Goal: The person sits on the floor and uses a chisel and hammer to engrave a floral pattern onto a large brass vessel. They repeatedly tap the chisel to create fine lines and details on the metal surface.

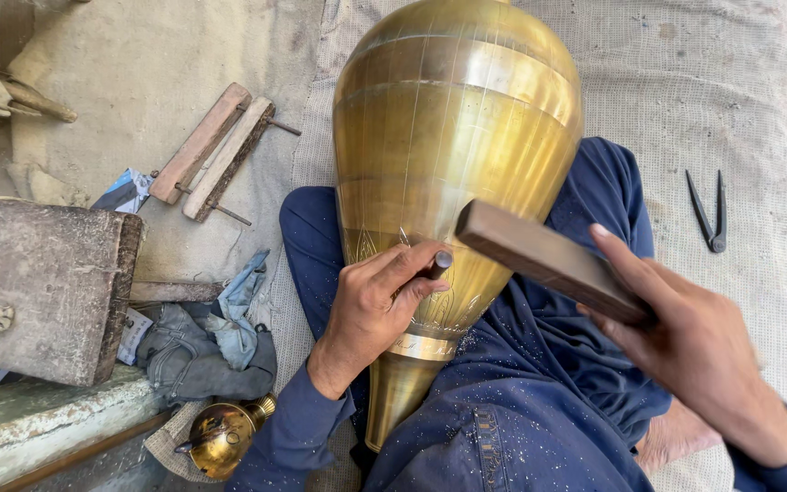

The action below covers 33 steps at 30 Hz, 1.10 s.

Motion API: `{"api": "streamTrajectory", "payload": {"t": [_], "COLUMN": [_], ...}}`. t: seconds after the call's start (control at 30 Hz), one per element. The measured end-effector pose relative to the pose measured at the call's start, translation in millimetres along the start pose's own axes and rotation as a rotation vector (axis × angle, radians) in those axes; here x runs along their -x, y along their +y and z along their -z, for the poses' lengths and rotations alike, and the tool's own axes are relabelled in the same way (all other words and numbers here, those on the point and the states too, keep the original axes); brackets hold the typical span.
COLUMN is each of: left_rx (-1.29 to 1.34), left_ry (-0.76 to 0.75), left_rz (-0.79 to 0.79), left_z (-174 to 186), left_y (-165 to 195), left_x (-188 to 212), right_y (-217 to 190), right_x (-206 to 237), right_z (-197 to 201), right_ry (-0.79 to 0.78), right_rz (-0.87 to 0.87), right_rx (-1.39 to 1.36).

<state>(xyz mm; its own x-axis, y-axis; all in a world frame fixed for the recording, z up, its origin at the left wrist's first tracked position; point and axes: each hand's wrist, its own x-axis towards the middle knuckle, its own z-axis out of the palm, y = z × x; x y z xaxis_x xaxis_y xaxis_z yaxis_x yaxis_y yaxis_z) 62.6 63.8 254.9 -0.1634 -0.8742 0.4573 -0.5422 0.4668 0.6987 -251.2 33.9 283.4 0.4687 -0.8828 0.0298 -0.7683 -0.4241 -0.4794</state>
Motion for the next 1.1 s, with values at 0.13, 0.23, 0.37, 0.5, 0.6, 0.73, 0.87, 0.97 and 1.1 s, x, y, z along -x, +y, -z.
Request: {"api": "streamTrajectory", "payload": {"t": [0.13,0.23,0.37,0.5,0.6,0.73,0.87,0.97,1.1], "left_rx": [-0.002,-0.007,0.055,0.063,0.014,0.021,-0.004,-0.042,0.036], "left_ry": [-0.013,-0.012,-0.048,-0.14,-0.232,-0.189,-0.259,-0.352,-0.242], "left_rz": [0.036,0.004,0.019,0.08,0.054,-0.098,-0.054,-0.008,-0.045], "left_z": [-3.3,-3.0,-1.8,2.7,5.3,6.0,6.6,7.1,8.7], "left_y": [4.1,4.7,6.5,8.2,8.9,8.5,6.7,4.4,0.5], "left_x": [-5.3,-7.6,-11.2,-16.9,-20.1,-23.0,-23.9,-23.6,-21.9], "right_y": [3.2,2.9,-0.8,-3.0,-2.1,2.2,12.7,16.1,22.0], "right_x": [15.2,20.7,18.9,19.5,25.5,30.3,35.8,41.7,50.1], "right_z": [1.9,8.3,9.4,4.6,-0.4,-13.9,-20.9,-30.9,-38.7], "right_ry": [0.137,0.034,0.088,0.089,0.027,0.332,-0.036,0.102,0.08], "right_rz": [0.039,-0.183,-0.201,-0.086,-0.16,-0.011,-0.255,-0.151,-0.165], "right_rx": [-0.41,-0.054,-0.224,-0.301,-0.219,-0.455,-0.152,-0.302,-0.112]}}
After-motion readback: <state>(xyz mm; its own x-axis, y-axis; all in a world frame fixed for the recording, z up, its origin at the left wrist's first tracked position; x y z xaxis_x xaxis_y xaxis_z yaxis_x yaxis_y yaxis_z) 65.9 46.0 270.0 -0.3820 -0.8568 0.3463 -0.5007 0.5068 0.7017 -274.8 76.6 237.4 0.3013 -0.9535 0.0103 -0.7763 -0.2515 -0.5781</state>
